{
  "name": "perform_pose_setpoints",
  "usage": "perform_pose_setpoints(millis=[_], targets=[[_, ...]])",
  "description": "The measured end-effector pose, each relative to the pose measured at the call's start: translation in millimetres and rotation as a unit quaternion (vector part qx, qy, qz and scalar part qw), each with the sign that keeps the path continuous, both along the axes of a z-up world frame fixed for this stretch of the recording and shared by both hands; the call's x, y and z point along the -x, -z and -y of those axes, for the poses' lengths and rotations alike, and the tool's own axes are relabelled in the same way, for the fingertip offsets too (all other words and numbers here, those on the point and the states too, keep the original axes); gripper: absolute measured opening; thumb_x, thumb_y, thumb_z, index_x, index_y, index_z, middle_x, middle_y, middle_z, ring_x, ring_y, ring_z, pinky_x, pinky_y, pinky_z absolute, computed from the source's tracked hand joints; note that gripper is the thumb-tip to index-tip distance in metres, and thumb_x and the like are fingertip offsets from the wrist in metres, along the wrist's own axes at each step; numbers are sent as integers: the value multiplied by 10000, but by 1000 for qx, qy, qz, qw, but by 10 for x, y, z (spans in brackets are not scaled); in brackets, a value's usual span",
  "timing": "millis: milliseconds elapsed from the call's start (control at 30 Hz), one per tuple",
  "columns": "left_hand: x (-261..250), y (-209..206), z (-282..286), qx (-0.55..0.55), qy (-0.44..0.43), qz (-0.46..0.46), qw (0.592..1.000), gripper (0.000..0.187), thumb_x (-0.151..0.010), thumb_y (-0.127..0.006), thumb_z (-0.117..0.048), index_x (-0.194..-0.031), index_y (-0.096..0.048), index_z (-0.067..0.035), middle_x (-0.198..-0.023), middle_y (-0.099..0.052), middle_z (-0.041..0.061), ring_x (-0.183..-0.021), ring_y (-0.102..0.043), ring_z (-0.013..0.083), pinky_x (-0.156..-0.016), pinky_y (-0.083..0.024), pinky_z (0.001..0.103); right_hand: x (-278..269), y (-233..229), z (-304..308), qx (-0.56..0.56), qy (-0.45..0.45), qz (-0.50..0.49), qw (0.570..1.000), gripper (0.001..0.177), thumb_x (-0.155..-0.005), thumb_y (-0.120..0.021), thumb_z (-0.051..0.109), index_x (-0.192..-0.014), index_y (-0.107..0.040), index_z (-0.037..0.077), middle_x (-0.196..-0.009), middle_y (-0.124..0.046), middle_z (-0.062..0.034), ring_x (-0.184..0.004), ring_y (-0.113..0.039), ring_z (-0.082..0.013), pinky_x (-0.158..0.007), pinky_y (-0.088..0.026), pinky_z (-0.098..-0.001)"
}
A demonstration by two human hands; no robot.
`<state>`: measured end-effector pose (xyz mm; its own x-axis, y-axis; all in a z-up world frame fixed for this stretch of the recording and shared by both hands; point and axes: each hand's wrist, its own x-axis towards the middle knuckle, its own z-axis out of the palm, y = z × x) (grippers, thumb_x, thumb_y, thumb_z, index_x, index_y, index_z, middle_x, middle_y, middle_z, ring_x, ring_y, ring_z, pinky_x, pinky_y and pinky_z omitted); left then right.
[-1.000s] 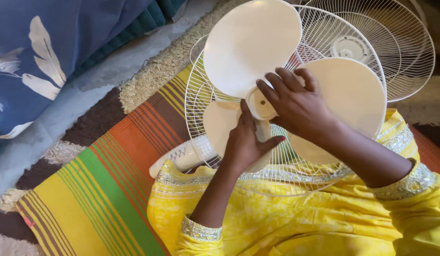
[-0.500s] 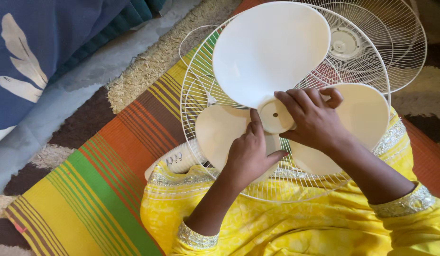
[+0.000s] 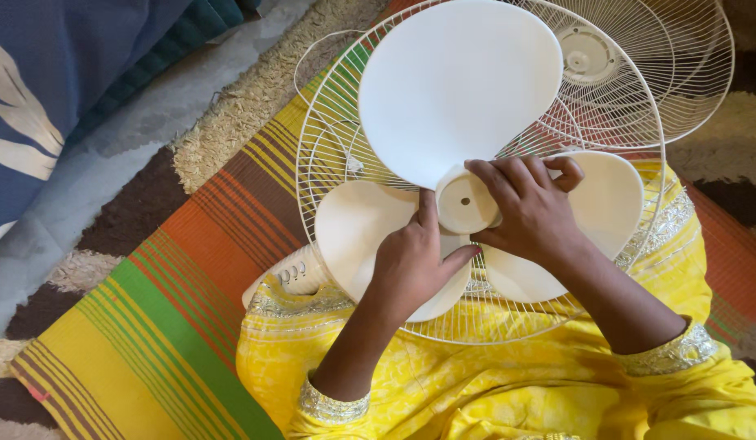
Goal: The person assembles a white table fan by attaching the fan blades to the motor hub, securing them with a plastic nut, and then attaching the front wire cage. The person works on a colorful mat on the floor.
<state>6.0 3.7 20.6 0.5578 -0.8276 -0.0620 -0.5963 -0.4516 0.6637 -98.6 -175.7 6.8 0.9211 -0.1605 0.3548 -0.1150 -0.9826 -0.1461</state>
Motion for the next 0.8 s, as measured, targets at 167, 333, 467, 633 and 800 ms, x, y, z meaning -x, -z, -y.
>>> perform_pose_setpoints(millis=[167, 333, 467, 633, 800], targets=[[-516, -43, -559, 127, -62, 61, 988, 760, -887, -798, -437, -1493, -504, -86, -983, -728, 100, -960, -699, 276, -894, -547, 419, -42, -13, 13, 11, 5, 0, 1000, 983, -502, -925, 499, -1381, -633, 170, -1101, -612, -31, -1081, -574, -226, -981, -249, -507], [-1198, 454, -1047, 72, -352, 43, 932, 691, -1003, -665, -427, -1532, -439, -45, -1352, -581, 202, -1243, -593, 361, -1038, -467, 497, -249, -47, 212, 30, 3, -14, 999, 993, -508, -933, 532, -1391, -642, 185, -1099, -617, -36, -1100, -580, -236, -1025, -244, -515], [-1383, 1048, -938, -42, -372, -186, 908, 787, -1020, -415, -623, -1558, -367, -50, -1587, -378, 244, -1441, -397, 408, -1170, -320, 497, -491, -163, 524, 1, -23, -28, 999, 979, -508, -927, 524, -1378, -650, 172, -1122, -622, -64, -1143, -596, -265, -1078, -240, -526], [-1232, 997, -544, 11, -367, -314, 876, 861, -947, -364, -604, -1621, -90, -144, -1659, -213, 155, -1482, -316, 357, -1152, -265, 520, -693, -242, 850, -41, -61, -75, 994, 931, -473, -937, 491, -1304, -692, 152, -1124, -664, -103, -1114, -623, -313, -1024, -297, -546], [-973, 828, -364, 355, -287, -237, 858, 751, -1054, -435, -436, -1624, -191, -12, -1694, -216, 210, -1580, -214, 325, -1260, -220, 445, -668, -145, 1114, -91, -82, -87, 989, 830, -561, -905, 428, -1302, -686, 124, -1137, -687, -125, -1100, -651, -338, -951, -430, -481]])
